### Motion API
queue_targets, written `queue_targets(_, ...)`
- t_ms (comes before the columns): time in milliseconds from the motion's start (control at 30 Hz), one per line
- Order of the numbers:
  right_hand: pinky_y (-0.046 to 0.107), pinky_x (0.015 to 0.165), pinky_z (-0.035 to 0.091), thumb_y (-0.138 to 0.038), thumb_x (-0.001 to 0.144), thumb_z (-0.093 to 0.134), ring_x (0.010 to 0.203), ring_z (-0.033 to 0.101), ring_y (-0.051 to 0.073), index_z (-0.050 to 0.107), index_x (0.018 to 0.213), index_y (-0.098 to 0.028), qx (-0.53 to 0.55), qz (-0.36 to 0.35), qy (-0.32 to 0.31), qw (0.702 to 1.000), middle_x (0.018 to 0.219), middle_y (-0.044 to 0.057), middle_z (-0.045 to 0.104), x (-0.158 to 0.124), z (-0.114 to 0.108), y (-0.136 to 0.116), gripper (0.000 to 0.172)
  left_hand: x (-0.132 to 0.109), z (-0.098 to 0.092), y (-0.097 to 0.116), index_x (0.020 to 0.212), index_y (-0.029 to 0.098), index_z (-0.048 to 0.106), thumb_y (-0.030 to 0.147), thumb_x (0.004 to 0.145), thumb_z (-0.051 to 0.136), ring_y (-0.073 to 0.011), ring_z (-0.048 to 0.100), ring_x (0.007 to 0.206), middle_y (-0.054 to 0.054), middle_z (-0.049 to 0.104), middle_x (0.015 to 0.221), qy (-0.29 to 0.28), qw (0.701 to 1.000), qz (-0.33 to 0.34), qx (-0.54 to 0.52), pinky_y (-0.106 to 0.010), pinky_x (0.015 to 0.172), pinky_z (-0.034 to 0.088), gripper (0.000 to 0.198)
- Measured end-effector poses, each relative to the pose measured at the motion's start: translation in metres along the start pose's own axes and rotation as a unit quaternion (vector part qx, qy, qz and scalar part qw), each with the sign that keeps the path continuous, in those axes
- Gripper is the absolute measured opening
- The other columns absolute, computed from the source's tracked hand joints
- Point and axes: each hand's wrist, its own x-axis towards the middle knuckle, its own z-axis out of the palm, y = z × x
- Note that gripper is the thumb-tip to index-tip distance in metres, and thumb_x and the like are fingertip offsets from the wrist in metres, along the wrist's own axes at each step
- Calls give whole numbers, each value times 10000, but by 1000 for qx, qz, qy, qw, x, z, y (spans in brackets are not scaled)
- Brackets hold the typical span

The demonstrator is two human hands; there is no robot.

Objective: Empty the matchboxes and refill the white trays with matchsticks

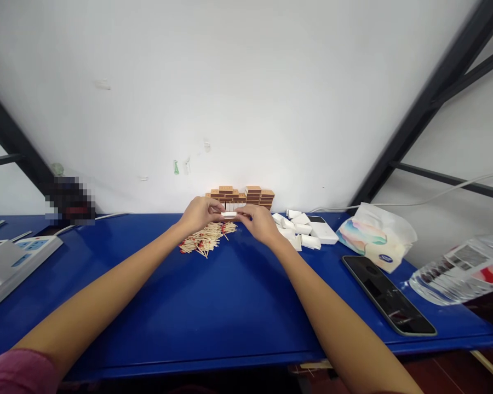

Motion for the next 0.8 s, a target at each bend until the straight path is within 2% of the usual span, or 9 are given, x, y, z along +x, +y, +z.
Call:
queue_targets(133, 318, 733, 509, -347, 922, 651, 721, 636, 197, 721, 953, -202, 48, 46, 15, 998, 868, 63, 737, 0, 4, -13, 164, -3, -1, 4, 992, 221, 784, 230, 838, 725, -175, 672, 741, -40, 783, 920, 15, 1000, 8, -20, -306, 710, 498, 165)
queue_targets(267, 267, 589, 484, -374, 916, 630, 637, 615, 171, 667, 888, -188, 108, 111, -11, 988, 724, 32, 680, 0, 1, -26, 192, -16, -8, 15, 1086, 198, 754, 309, 880, 697, -174, 670, 758, -58, 776, 963, 16, 999, -1, -38, -304, 716, 501, 241)
queue_targets(367, 233, 500, 449, -367, 877, 673, 618, 615, 167, 671, 906, -176, 123, 154, -41, 979, 691, 33, 665, 2, -21, -23, 193, -32, -21, 19, 1049, 205, 756, 361, 900, 678, -184, 659, 780, -60, 777, 1005, 58, 998, 5, -7, -314, 733, 497, 230)
queue_targets(433, 228, 477, 437, -359, 847, 704, 603, 608, 156, 682, 884, -165, 111, 191, -41, 974, 720, 47, 676, 3, -46, -13, 199, -41, -33, 13, 969, 211, 759, 330, 922, 633, -199, 644, 827, -49, 772, 938, 129, 991, 11, 45, -329, 797, 491, 179)
queue_targets(533, 234, 463, 415, -375, 853, 691, 595, 577, 137, 702, 865, -164, 69, 264, -12, 962, 763, 58, 687, -2, -91, 9, 212, -48, -54, -13, 935, 210, 753, 314, 922, 610, -200, 631, 828, -34, 770, 915, 212, 972, -17, 96, -337, 861, 478, 177)
queue_targets(600, 241, 477, 409, -382, 856, 687, 600, 562, 128, 708, 796, -160, 37, 315, -11, 948, 776, 70, 691, -10, -117, 25, 230, -46, -66, -40, 944, 198, 754, 321, 895, 629, -188, 641, 759, -35, 777, 922, 221, 968, -86, 78, -309, 766, 484, 182)
queue_targets(700, 254, 498, 426, -382, 841, 704, 597, 547, 131, 713, 733, -155, 14, 376, -58, 925, 735, 72, 677, -25, -142, 47, 251, -38, -76, -81, 907, 188, 766, 310, 853, 660, -205, 668, 766, -57, 781, 909, 186, 961, -178, 101, -308, 749, 486, 170)
queue_targets(800, 263, 493, 435, -402, 816, 739, 601, 557, 145, 745, 780, -150, -17, 396, -94, 913, 739, 78, 686, -34, -149, 61, 255, -29, -72, -108, 838, 204, 774, 288, 805, 707, -212, 688, 785, -51, 780, 853, 106, 973, -173, 107, -302, 750, 489, 112)
